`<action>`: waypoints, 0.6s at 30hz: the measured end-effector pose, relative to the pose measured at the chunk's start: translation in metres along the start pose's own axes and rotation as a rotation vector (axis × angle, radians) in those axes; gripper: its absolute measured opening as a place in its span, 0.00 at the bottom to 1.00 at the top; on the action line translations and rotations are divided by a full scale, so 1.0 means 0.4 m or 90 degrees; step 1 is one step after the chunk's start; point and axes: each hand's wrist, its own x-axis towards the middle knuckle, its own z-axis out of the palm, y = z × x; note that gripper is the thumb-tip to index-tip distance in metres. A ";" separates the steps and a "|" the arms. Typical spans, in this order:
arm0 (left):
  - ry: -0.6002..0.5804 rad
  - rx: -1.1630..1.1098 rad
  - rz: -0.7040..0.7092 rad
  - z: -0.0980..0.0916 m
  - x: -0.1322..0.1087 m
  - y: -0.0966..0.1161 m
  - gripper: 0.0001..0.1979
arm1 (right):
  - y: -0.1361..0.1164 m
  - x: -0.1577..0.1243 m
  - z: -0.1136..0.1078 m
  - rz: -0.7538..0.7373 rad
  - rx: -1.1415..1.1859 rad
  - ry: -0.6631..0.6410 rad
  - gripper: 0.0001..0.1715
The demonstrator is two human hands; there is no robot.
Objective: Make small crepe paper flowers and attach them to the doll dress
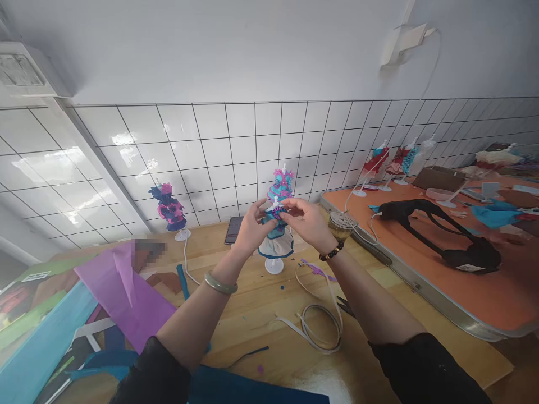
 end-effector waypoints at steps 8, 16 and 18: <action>-0.015 0.010 -0.005 -0.004 0.003 -0.002 0.29 | -0.007 0.000 -0.012 -0.024 -0.018 -0.054 0.16; -0.061 -0.011 0.010 -0.015 0.003 0.006 0.25 | -0.012 0.009 -0.010 -0.024 -0.114 -0.069 0.18; -0.077 -0.035 0.009 -0.017 0.003 0.014 0.23 | -0.018 0.012 -0.011 -0.028 -0.121 -0.086 0.19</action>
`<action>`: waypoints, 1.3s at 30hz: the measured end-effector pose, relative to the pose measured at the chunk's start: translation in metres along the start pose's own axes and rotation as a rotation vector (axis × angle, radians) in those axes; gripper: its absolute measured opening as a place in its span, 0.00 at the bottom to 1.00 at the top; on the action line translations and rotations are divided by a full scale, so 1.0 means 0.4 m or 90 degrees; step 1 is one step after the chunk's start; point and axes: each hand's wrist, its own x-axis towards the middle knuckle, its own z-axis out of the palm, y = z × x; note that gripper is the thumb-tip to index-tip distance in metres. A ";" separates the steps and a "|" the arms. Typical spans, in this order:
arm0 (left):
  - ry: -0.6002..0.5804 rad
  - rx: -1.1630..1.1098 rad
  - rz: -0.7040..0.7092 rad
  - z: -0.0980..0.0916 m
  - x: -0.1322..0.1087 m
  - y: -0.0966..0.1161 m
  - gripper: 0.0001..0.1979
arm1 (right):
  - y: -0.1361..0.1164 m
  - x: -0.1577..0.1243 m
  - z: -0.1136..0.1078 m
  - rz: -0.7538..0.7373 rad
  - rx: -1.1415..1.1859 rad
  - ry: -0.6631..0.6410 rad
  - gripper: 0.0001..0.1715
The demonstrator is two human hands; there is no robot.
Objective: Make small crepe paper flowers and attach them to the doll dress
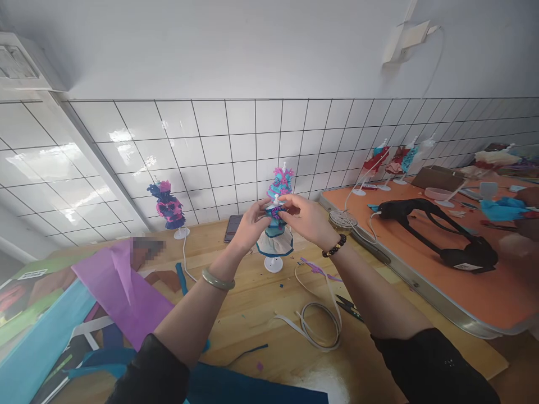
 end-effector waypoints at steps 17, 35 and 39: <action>0.077 0.043 -0.010 0.024 0.005 0.017 0.21 | -0.019 -0.005 -0.004 0.025 -0.026 0.040 0.23; 0.017 0.053 0.013 0.010 0.007 -0.006 0.23 | 0.068 0.025 -0.011 0.197 0.346 -0.090 0.31; 0.015 0.051 -0.001 0.009 0.011 0.002 0.21 | 0.064 0.031 -0.016 0.204 0.383 -0.110 0.32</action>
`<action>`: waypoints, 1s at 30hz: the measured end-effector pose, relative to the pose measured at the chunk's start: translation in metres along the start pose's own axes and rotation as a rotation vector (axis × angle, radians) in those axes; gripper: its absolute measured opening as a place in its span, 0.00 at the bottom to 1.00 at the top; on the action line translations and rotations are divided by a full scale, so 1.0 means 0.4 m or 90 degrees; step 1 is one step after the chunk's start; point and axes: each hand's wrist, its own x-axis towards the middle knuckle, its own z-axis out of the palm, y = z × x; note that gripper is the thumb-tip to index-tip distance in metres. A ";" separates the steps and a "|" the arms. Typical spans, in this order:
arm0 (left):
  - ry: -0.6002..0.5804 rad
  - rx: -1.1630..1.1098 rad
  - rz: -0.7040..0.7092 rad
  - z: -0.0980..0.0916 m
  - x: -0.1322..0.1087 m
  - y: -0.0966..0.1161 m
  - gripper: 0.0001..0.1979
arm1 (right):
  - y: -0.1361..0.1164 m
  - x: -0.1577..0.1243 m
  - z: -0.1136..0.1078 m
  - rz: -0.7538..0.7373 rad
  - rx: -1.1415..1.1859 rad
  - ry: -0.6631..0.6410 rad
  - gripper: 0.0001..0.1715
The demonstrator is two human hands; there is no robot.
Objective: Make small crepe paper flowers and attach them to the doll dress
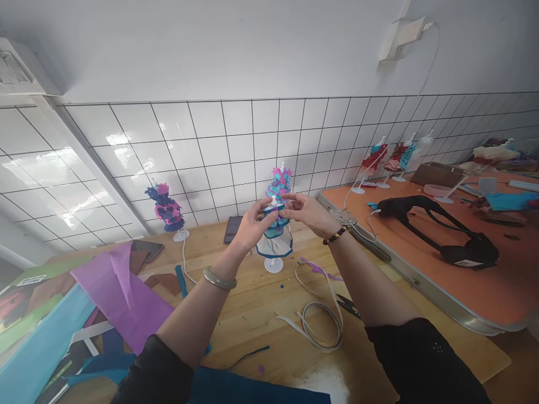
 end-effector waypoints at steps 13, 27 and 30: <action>0.052 0.052 0.023 0.013 0.002 -0.008 0.22 | 0.002 0.004 0.003 0.040 0.046 -0.005 0.29; 0.070 0.065 0.037 0.018 0.005 -0.023 0.21 | 0.014 -0.005 0.007 -0.010 0.056 0.005 0.29; 0.071 0.072 0.039 0.019 0.002 -0.020 0.21 | 0.013 -0.002 0.020 -0.024 0.046 0.029 0.28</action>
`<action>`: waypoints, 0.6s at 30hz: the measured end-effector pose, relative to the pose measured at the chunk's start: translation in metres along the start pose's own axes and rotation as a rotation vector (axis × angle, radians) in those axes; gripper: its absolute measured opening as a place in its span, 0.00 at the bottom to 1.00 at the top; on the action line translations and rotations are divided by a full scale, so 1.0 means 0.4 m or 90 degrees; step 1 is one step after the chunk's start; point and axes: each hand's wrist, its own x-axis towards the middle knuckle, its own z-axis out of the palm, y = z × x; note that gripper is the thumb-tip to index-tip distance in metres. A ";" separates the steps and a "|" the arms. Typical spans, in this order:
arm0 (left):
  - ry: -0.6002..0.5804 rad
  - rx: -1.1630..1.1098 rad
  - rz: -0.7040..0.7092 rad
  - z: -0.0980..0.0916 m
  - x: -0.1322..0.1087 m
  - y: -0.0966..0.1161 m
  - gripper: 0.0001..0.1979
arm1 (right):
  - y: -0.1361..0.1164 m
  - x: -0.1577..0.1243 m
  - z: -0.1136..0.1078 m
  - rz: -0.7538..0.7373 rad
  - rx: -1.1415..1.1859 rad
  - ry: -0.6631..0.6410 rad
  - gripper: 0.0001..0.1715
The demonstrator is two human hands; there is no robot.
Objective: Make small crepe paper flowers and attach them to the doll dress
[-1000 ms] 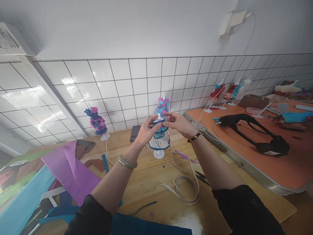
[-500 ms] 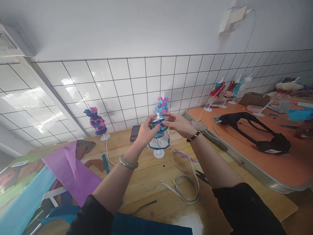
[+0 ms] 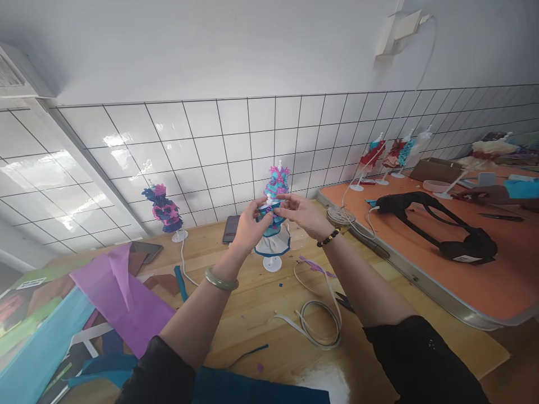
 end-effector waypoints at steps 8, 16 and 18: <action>0.017 0.001 -0.008 -0.002 -0.007 0.015 0.21 | -0.010 -0.007 0.013 -0.004 -0.026 0.013 0.29; 0.021 0.031 0.003 0.000 -0.006 0.011 0.21 | 0.012 -0.018 -0.005 0.068 0.058 -0.022 0.29; 0.026 0.028 -0.006 0.000 -0.006 0.009 0.21 | 0.011 -0.020 -0.005 0.074 0.063 -0.020 0.28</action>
